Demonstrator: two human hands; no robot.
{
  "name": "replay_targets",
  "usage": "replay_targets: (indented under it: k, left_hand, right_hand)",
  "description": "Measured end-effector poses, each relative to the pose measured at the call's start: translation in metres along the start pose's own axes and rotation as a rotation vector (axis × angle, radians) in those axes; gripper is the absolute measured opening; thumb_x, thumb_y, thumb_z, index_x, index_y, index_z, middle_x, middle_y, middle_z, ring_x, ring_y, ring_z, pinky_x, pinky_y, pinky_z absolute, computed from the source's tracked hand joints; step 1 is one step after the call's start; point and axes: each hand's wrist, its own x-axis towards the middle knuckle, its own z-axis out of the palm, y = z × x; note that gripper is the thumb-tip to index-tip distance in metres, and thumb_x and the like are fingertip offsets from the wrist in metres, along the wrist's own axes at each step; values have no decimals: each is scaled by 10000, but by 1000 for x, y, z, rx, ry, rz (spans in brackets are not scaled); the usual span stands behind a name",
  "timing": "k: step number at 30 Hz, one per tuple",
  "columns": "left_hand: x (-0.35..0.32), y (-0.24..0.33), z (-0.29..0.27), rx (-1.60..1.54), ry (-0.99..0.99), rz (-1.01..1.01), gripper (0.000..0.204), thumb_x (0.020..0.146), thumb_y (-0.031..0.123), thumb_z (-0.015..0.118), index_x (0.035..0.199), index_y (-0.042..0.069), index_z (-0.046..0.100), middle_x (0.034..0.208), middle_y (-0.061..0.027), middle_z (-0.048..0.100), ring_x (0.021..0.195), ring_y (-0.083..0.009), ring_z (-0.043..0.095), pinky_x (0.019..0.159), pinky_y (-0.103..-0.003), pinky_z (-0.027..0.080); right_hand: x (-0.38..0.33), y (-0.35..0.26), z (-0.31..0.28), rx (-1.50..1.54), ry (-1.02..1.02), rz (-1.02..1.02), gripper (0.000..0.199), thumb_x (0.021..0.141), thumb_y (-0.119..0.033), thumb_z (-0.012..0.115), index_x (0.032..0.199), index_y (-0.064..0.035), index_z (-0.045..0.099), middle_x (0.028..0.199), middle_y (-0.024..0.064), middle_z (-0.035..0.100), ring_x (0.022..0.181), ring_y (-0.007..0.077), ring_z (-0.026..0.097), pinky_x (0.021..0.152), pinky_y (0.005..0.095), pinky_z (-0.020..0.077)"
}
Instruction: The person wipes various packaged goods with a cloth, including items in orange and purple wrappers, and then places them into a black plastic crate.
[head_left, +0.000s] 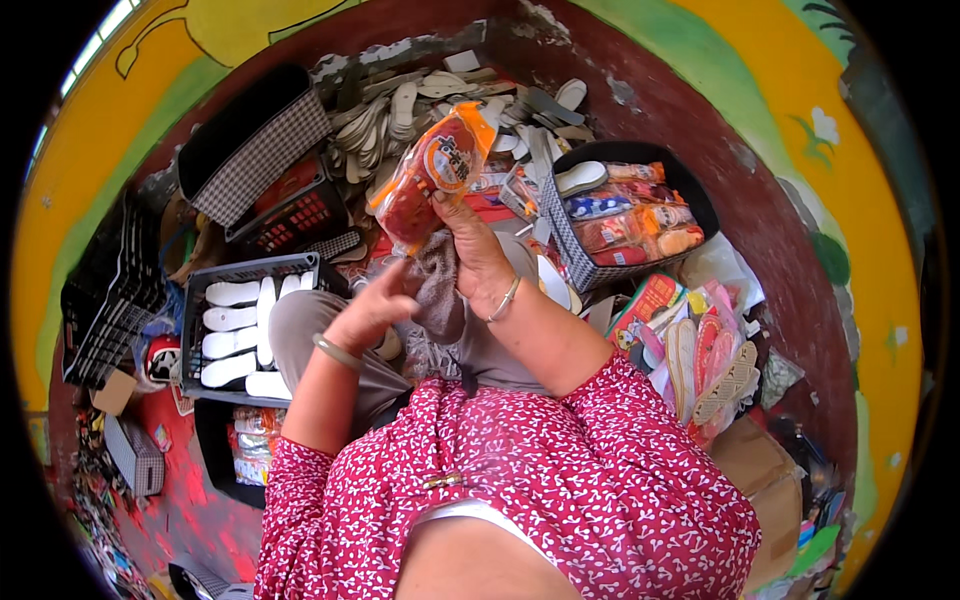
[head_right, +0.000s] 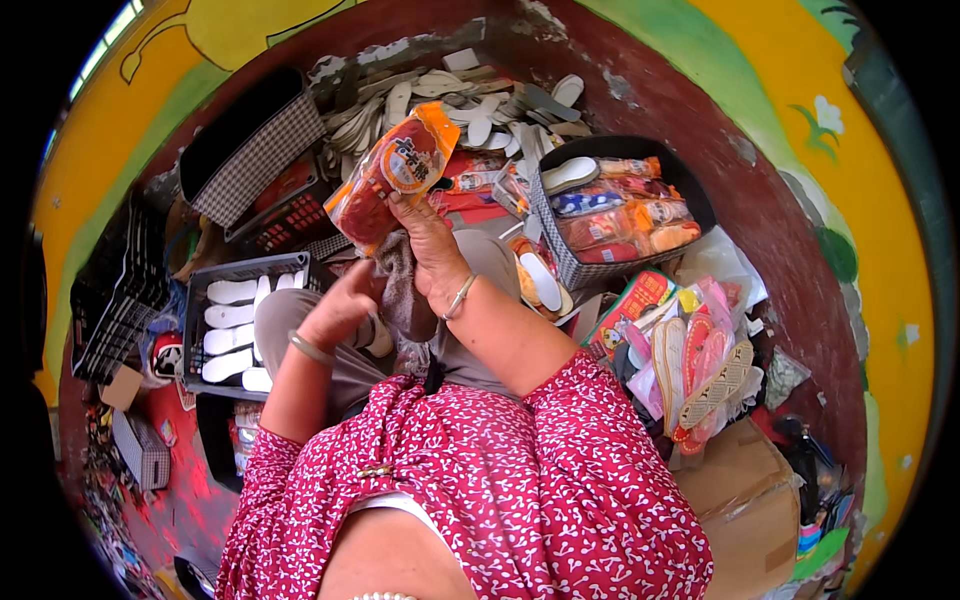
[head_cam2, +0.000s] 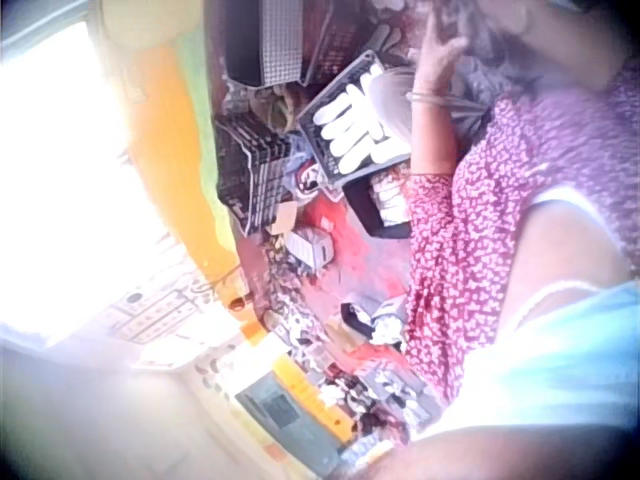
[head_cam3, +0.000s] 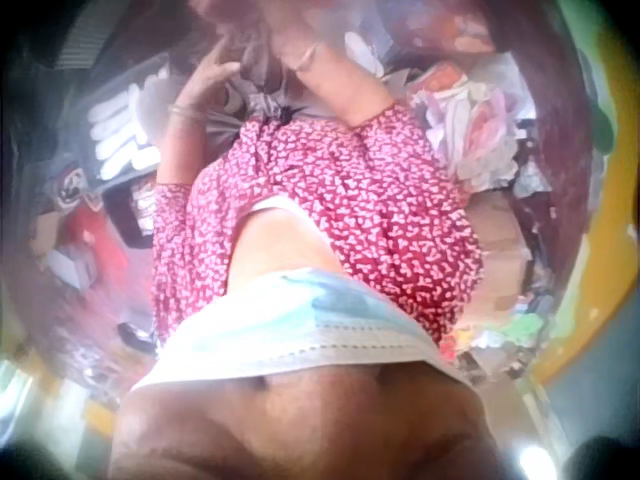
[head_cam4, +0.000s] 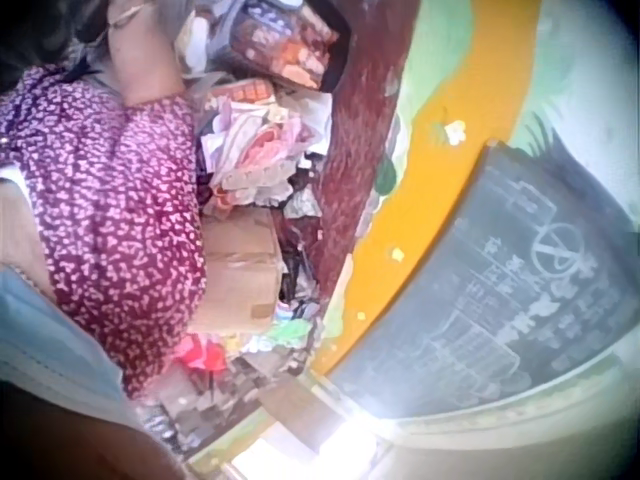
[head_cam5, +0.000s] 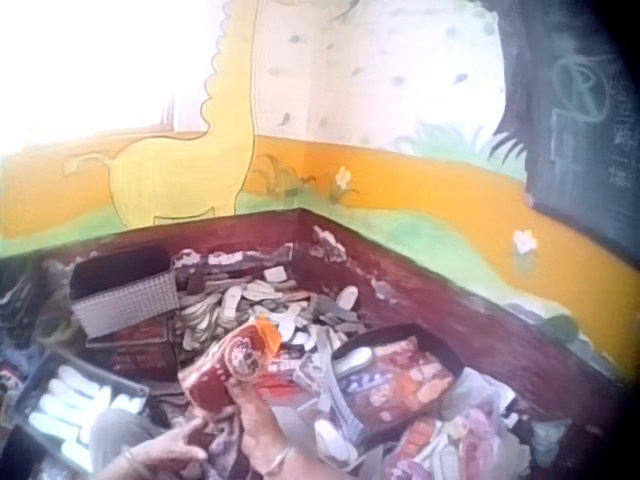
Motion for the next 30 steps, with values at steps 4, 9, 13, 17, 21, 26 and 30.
replay_targets:
  k: [4, 9, 13, 17, 21, 26, 30]
  left_hand:
    - [7, -6, 12, -363, 85, -223, 543, 841, 37, 578, 1334, -18, 357, 1168, -69, 548, 1013, -133, 543, 861, -276, 454]
    - [3, 31, -37, -184, 220, -101, 331, 861, 72, 532, 1176, -30, 528, 1042, -100, 616, 900, -155, 602, 807, -274, 489]
    - [-5, 34, -74, -368, 355, 139, 308, 859, 96, 523, 1134, -42, 532, 1011, -121, 626, 912, -185, 609, 851, -294, 469]
    - [-9, 21, -93, -421, 466, 255, 311, 849, 109, 532, 1120, -43, 534, 1008, -119, 626, 921, -185, 605, 861, -294, 458]
    - [-3, 16, -91, -343, 522, 206, 297, 848, 103, 537, 1108, -39, 546, 1007, -111, 626, 915, -177, 604, 854, -286, 459]
    - [0, 15, -94, -293, 560, 157, 314, 829, 113, 549, 1107, -33, 546, 1001, -112, 623, 908, -173, 604, 831, -277, 467]
    - [1, 16, -94, -257, 543, 134, 326, 815, 121, 555, 1099, -40, 551, 995, -117, 625, 909, -182, 603, 833, -284, 466]
  right_hand:
    - [2, -15, -12, -118, 14, -128, 343, 832, -235, 654, 1141, -122, 559, 1062, -8, 604, 963, 125, 578, 839, 305, 476]
    - [21, -120, -99, -369, 312, -372, 356, 816, -206, 665, 1134, -92, 549, 1059, 21, 609, 1003, 150, 578, 860, 327, 477]
    - [15, -197, -268, -426, 600, -453, 259, 845, -168, 617, 1085, -85, 567, 1018, 42, 622, 876, 180, 624, 672, 303, 531]
    - [15, -214, -342, -444, 961, -259, 176, 848, -148, 608, 1016, -104, 581, 912, 40, 637, 743, 183, 623, 542, 290, 505]
    - [43, -212, -371, -370, 1021, -148, 183, 843, -120, 601, 1017, -116, 544, 872, 48, 578, 651, 174, 554, 502, 250, 444]
    - [57, -194, -374, -494, 1257, -120, 237, 834, -172, 568, 1030, -42, 532, 840, 86, 538, 666, 198, 547, 572, 309, 531]
    - [48, -206, -362, -1054, 1277, 173, 459, 778, -256, 594, 1144, 6, 503, 1031, 193, 573, 843, 249, 611, 645, 381, 539]
